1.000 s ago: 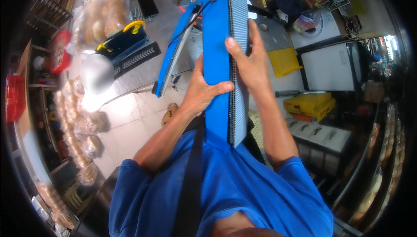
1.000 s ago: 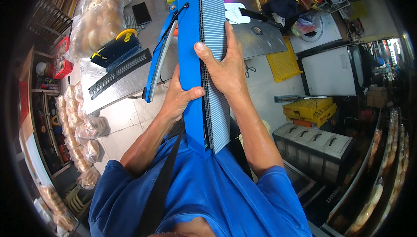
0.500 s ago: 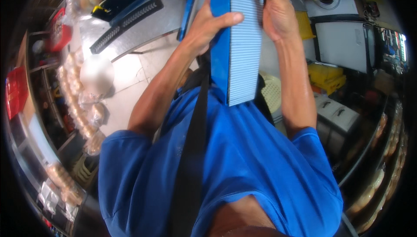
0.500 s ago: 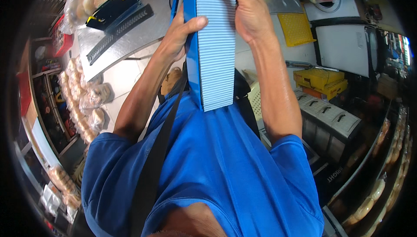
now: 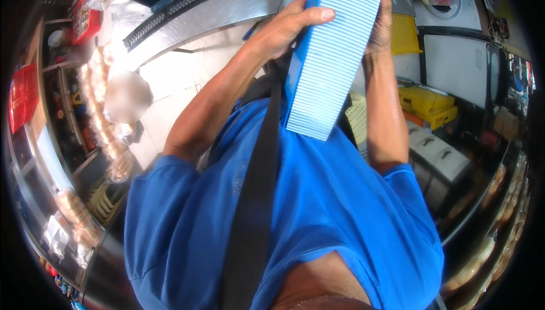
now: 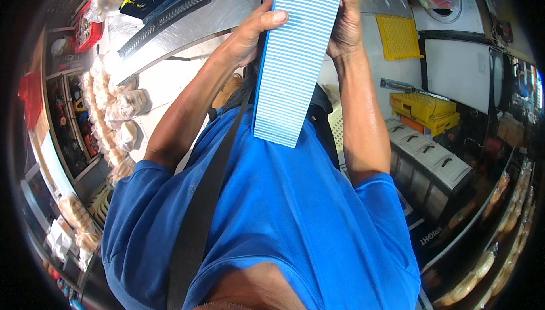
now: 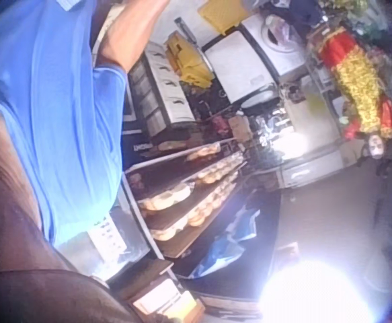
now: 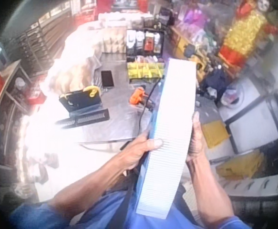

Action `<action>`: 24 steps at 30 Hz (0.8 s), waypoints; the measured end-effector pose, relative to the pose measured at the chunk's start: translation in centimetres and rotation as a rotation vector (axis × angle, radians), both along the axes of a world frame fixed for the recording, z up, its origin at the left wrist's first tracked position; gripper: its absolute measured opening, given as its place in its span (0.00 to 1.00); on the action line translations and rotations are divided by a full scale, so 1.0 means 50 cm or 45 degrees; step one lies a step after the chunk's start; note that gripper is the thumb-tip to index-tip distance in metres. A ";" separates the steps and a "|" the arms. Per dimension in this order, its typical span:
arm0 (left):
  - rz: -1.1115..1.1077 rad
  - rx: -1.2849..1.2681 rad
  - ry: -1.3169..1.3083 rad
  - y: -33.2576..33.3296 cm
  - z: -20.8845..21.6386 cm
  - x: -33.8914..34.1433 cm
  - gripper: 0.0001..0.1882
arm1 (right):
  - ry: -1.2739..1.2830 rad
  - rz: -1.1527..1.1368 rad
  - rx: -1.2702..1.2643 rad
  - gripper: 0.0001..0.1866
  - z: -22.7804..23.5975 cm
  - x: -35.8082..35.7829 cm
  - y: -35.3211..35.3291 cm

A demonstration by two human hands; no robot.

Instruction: The person uses a hammer and a blue plastic tool to secure a metal strip onto a white surface. They then move to a counter, attach a blue plastic cover to a light fixture, and use a power drill to fasten screws into the assembly.

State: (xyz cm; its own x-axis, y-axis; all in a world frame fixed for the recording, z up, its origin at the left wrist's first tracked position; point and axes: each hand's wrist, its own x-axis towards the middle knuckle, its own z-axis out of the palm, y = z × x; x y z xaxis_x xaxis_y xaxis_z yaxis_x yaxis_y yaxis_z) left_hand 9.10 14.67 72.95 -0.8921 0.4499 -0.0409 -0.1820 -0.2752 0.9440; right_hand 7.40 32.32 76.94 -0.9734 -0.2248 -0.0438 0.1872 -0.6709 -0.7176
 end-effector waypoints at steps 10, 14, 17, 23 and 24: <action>-0.009 -0.452 0.262 -0.010 0.118 0.005 0.40 | -0.092 -0.086 0.298 0.34 -0.042 -0.012 -0.017; 0.117 -0.434 0.090 -0.009 0.152 0.036 0.30 | -0.129 -0.085 0.412 0.36 -0.001 0.004 -0.025; 0.253 -0.390 0.052 -0.015 0.147 0.054 0.25 | -0.086 -0.070 0.477 0.37 0.026 0.018 -0.036; 0.119 -0.259 -0.022 -0.026 0.130 0.054 0.35 | -0.049 -0.151 0.557 0.32 0.069 0.043 -0.063; 0.142 -0.240 -0.055 -0.027 0.126 0.057 0.36 | -0.057 -0.177 0.570 0.32 0.068 0.049 -0.068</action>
State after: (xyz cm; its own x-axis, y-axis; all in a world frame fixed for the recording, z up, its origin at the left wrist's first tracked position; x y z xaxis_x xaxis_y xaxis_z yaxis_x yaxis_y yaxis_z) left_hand 11.96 13.32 79.24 -0.9316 0.3293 -0.1540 -0.2014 -0.1150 0.9727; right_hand 9.83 28.92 80.35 -0.9879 -0.0419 -0.1495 0.1550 -0.3180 -0.9353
